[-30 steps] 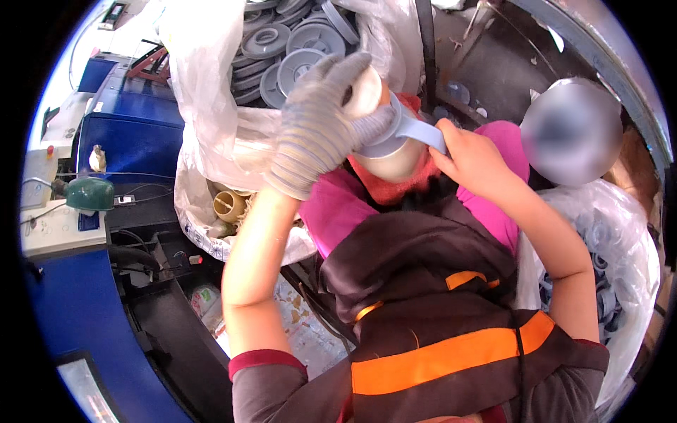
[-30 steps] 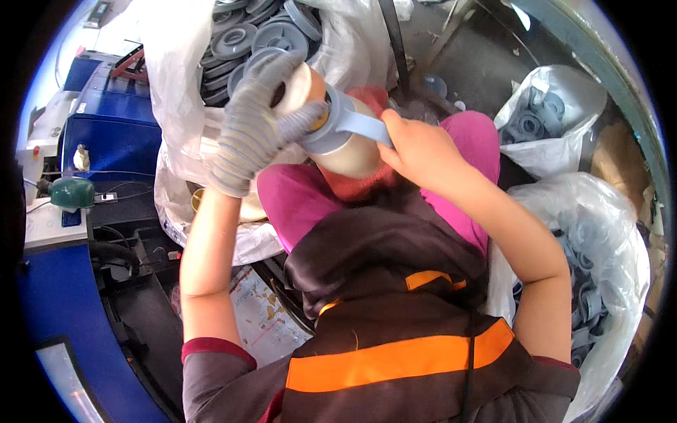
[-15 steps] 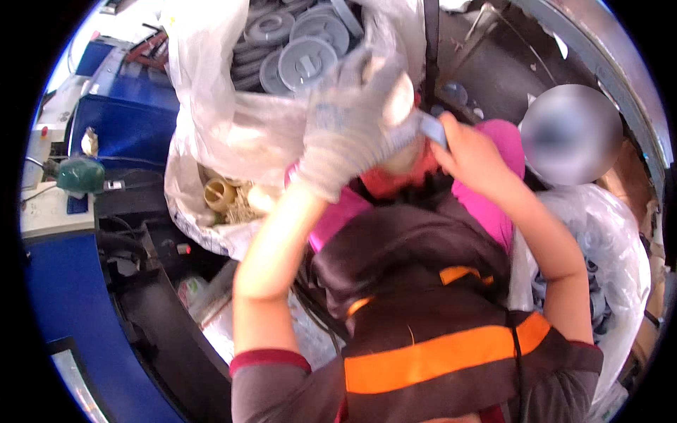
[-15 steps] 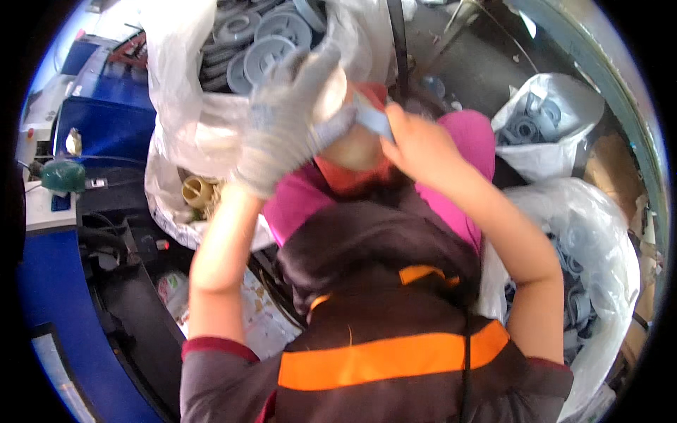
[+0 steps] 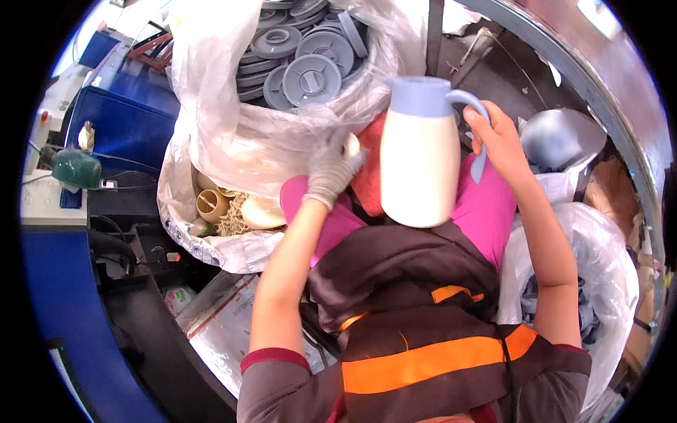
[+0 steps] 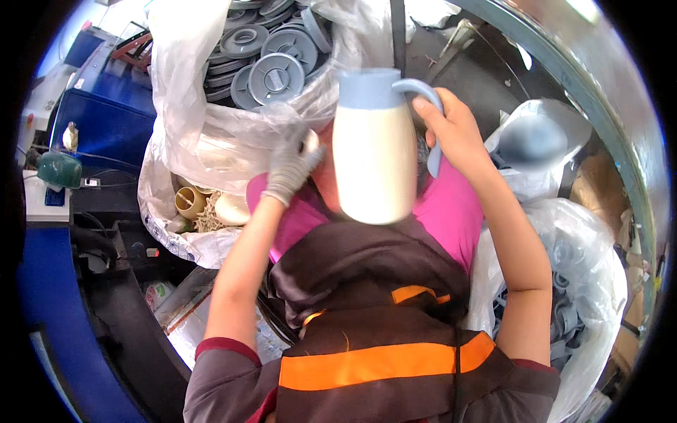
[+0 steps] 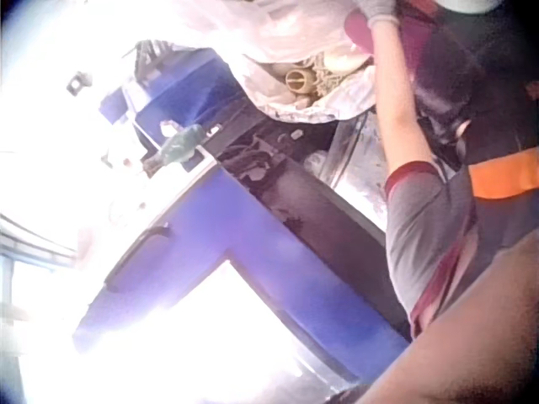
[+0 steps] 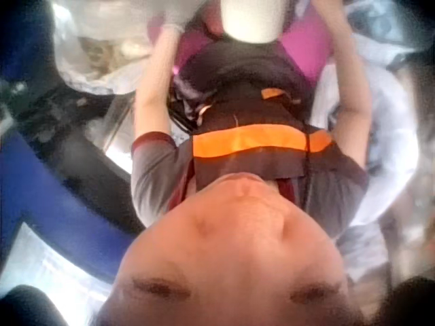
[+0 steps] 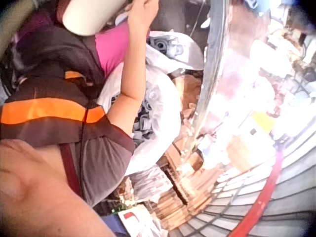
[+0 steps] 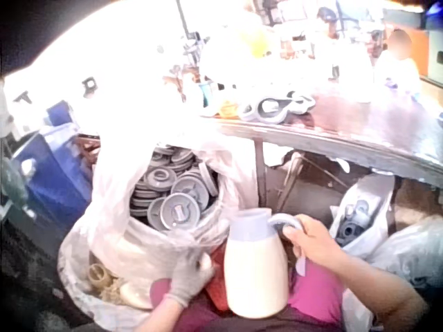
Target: The person assembles water pitchers by placing a blue lid onto the white body of the pitcher and then placing it on a table.
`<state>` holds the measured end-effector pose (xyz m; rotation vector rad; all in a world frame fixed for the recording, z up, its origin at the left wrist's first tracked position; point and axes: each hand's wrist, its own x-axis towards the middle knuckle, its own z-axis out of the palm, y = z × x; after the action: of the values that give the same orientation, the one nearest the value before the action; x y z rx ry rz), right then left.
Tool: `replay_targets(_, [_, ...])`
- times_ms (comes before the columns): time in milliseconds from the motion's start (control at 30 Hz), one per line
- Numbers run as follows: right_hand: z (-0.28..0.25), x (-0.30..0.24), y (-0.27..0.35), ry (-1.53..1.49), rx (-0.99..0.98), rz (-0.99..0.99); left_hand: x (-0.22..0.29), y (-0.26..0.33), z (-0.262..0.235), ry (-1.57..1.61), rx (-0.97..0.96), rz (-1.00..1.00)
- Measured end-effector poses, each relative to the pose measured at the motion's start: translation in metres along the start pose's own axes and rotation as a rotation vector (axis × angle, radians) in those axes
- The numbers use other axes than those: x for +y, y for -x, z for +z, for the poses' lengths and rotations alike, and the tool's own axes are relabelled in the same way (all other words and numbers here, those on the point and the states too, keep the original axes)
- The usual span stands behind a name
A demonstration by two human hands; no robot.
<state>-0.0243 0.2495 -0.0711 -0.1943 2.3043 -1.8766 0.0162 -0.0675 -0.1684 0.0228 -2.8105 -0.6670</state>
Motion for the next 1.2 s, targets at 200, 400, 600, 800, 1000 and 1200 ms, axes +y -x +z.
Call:
replay_targets(200, [0.03,-0.036,-0.004,0.245,-0.476,0.043,0.04,-0.012,-0.059,1.048,-0.196,-0.295])
replay_targets(400, [0.124,-0.042,-0.062,0.227,-0.553,-0.232,0.013,0.034,-0.101,0.778,-0.173,-0.258])
replay_targets(600, [0.217,0.013,-0.198,0.978,-0.023,-0.99,-0.016,0.076,-0.127,1.419,0.14,-0.705])
replay_targets(800, [0.253,0.023,-0.233,1.135,-0.11,-0.797,-0.025,0.093,-0.14,1.516,0.323,-0.742])
replay_targets(1000, [0.185,-0.012,-0.188,-0.035,-0.2,-0.314,-0.05,0.102,-0.12,1.685,0.504,-0.796])
replay_targets(1200, [0.121,-0.019,-0.045,0.039,-0.279,-0.569,-0.03,0.082,-0.106,1.839,0.45,-0.815])
